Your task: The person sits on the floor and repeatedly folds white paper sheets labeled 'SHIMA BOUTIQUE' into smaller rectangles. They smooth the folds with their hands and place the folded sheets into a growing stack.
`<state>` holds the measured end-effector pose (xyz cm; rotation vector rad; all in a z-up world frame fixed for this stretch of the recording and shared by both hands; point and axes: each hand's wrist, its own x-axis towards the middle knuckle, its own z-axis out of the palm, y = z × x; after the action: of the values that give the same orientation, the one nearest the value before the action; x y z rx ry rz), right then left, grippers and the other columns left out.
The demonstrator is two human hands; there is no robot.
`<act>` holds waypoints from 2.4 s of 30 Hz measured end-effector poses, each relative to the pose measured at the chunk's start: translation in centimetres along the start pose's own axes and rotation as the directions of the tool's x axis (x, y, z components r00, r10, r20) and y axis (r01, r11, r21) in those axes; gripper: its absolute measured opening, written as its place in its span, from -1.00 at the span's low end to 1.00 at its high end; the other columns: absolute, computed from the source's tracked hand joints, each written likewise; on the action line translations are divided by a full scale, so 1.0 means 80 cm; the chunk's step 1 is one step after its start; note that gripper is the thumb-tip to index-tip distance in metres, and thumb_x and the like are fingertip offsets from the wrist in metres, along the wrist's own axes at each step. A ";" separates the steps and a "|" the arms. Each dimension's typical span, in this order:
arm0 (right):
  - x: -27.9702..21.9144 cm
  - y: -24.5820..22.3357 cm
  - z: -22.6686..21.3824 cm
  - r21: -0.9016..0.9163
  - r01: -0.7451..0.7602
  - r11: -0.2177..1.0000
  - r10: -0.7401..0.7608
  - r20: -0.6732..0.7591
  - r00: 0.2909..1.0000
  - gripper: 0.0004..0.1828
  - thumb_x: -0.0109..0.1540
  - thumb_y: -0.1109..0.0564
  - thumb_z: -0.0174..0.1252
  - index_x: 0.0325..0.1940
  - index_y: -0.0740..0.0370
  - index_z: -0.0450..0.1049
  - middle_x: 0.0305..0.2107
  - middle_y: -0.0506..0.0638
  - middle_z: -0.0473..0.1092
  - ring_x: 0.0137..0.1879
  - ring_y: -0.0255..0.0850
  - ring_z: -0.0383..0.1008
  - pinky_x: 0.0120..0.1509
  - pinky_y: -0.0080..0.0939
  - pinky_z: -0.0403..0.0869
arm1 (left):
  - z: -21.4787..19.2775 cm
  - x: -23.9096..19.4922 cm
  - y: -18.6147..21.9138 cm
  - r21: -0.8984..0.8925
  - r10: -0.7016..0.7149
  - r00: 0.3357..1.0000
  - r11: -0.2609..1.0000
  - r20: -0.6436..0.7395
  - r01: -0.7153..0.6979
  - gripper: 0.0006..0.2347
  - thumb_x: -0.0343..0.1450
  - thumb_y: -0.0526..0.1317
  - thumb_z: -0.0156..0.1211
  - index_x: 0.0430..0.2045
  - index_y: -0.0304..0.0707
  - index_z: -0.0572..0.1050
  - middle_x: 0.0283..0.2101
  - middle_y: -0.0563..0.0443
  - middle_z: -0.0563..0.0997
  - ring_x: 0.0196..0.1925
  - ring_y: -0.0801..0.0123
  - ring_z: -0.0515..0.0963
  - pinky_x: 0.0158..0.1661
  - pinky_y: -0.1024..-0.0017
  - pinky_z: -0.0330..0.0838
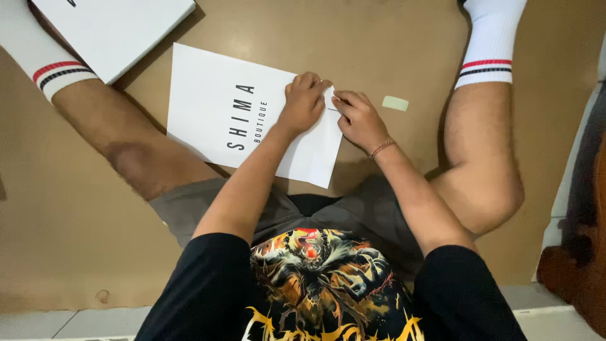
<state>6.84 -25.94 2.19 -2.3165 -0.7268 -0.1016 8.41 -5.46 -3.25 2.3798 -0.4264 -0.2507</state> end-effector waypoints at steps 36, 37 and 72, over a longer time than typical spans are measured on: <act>-0.023 0.021 -0.042 -0.219 0.126 0.968 -0.050 0.322 0.945 -0.91 0.17 0.24 0.33 -0.32 0.06 0.66 -0.38 -0.10 0.45 -0.15 -0.07 0.49 -0.22 -0.06 0.49 | -0.041 -0.001 0.026 -0.132 -0.082 0.997 0.988 -0.001 0.081 -0.44 0.27 -0.05 0.37 0.16 -0.11 0.36 0.28 0.01 0.29 0.33 0.08 0.30 0.26 0.04 0.13; -0.030 0.015 -0.053 -0.242 0.037 0.969 0.054 0.358 0.932 -0.95 0.13 0.22 0.31 -0.42 0.12 0.62 -0.45 -0.09 0.43 -0.18 -0.06 0.53 -0.06 -0.09 0.57 | -0.045 0.002 0.026 -0.110 -0.100 0.994 0.988 0.040 0.104 -0.51 0.30 -0.09 0.44 0.10 -0.18 0.43 0.29 -0.01 0.27 0.37 0.09 0.27 0.33 0.04 0.11; 0.028 -0.272 -0.194 0.428 0.110 0.897 -0.013 -0.224 0.975 -0.38 0.25 0.35 0.13 0.41 0.38 0.22 0.21 0.35 0.33 0.27 0.21 0.43 0.21 0.17 0.50 | -0.279 -0.181 0.251 -0.166 0.210 0.850 0.931 -0.484 -0.325 -0.49 0.40 -0.48 0.09 0.32 -0.22 0.35 0.14 -0.29 0.54 0.07 -0.21 0.63 -0.06 0.04 0.57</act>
<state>-0.85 -21.83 27.53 -1.8172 -0.6370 -0.1940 -3.24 -0.68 27.61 2.0176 -0.4647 0.3701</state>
